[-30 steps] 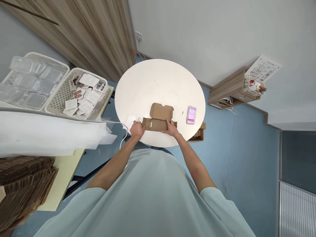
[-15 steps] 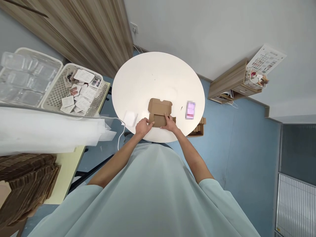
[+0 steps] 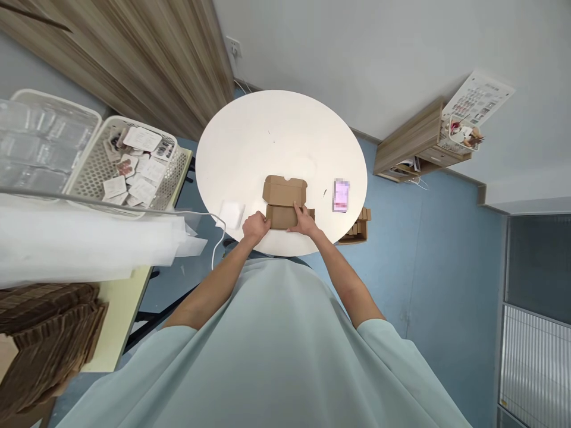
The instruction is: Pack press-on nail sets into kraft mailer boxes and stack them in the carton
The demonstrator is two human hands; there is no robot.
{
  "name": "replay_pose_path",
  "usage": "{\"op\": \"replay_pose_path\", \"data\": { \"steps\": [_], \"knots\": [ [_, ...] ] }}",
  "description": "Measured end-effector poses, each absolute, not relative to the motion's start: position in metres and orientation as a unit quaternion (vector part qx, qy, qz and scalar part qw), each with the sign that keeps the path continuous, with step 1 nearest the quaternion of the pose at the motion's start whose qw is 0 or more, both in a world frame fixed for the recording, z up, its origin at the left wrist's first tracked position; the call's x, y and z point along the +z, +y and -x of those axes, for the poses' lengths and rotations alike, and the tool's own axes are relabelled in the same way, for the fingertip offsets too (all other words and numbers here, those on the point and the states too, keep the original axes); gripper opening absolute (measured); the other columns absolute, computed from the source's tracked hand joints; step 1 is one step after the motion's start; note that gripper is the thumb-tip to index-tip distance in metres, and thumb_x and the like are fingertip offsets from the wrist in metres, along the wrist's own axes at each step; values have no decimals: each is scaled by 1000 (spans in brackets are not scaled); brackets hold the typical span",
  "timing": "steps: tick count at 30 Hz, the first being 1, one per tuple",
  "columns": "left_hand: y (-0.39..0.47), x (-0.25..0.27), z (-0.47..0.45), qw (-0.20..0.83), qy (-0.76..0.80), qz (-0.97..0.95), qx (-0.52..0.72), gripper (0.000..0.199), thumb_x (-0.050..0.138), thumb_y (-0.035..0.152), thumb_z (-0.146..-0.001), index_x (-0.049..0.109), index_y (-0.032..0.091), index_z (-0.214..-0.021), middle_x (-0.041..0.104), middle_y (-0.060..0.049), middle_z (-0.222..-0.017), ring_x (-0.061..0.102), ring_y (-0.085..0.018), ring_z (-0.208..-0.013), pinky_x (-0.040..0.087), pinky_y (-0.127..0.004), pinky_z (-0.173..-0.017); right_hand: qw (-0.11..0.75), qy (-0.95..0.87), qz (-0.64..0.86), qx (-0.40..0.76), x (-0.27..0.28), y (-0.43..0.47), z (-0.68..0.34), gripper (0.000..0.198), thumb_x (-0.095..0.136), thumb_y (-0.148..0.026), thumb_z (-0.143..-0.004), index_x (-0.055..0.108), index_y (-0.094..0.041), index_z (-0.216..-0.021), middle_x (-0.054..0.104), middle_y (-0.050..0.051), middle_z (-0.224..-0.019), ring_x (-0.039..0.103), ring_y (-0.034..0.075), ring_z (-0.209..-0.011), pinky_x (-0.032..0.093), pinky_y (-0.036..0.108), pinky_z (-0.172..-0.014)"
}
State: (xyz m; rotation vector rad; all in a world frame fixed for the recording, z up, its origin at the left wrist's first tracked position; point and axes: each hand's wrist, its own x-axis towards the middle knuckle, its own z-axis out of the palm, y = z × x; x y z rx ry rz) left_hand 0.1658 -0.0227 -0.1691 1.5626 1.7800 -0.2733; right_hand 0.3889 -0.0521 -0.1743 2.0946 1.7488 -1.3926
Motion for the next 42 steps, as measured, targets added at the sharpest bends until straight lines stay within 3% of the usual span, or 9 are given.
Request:
{"op": "replay_pose_path", "data": {
  "steps": [9,13,16,18,21,25,33,39,42],
  "knots": [
    [-20,-173,-172,328,674,-644,-151,27,55,32,-100,75,16,-112,80,-22,-116,76,-40,-113,59,-45,-86,11,565,-688,-455,-166,-54,-387,138,99,-51,-80,9,-28,-183,13,27,-186,51,46,-158,49,55,-126],
    [-21,-173,-174,325,670,-649,-156,27,52,29,-101,73,17,-113,79,-22,-115,75,-39,-114,57,-44,-86,-100,545,-720,-417,-161,-74,-394,107,75,-44,-101,7,-28,-183,38,22,-177,63,31,-145,54,46,-119],
    [-22,-172,-175,322,666,-654,-155,27,50,28,-101,71,17,-115,78,-22,-117,74,-39,-115,56,-44,-88,-168,475,-795,-338,-160,-100,-411,77,53,-39,-110,24,-20,-178,59,19,-159,72,25,-124,58,39,-111],
    [-23,-171,-176,324,665,-656,-150,28,49,27,-102,70,16,-117,77,-22,-118,73,-39,-116,56,-44,-89,-155,419,-836,-319,-162,-116,-423,63,52,-41,-110,43,-15,-167,70,18,-145,74,25,-115,58,38,-107],
    [-24,-171,-176,328,663,-656,-146,28,49,26,-102,69,15,-119,76,-23,-118,73,-39,-117,56,-45,-91,-109,381,-844,-360,-169,-130,-431,43,57,-44,-108,64,-17,-142,80,13,-126,77,25,-115,57,37,-106],
    [-24,-173,-177,318,664,-660,-150,27,49,26,-103,69,15,-117,76,-23,-119,72,-40,-118,56,-45,-91,-95,383,-836,-380,-176,-130,-424,24,56,-35,-109,71,-20,-121,83,11,-125,77,23,-120,56,34,-105],
    [-26,-174,-177,320,671,-652,-150,25,51,28,-103,69,16,-116,77,-23,-118,74,-41,-116,56,-46,-91,-121,406,-822,-381,-157,-115,-402,16,56,-31,-109,70,-22,-113,83,8,-122,79,23,-116,57,32,-100],
    [-32,-170,-176,331,676,-642,-145,24,52,29,-104,69,17,-117,77,-22,-118,74,-40,-115,56,-45,-90,-91,438,-801,-397,-152,-101,-386,30,63,-51,-110,70,-23,-115,84,9,-117,78,27,-115,58,35,-99],
    [-36,-168,-176,330,677,-641,-146,25,51,28,-105,69,17,-118,77,-21,-120,74,-39,-116,56,-44,-90,-68,447,-809,-376,-155,-91,-385,26,61,-44,-112,71,-21,-119,84,10,-120,77,28,-118,58,36,-99]
  ]
}}
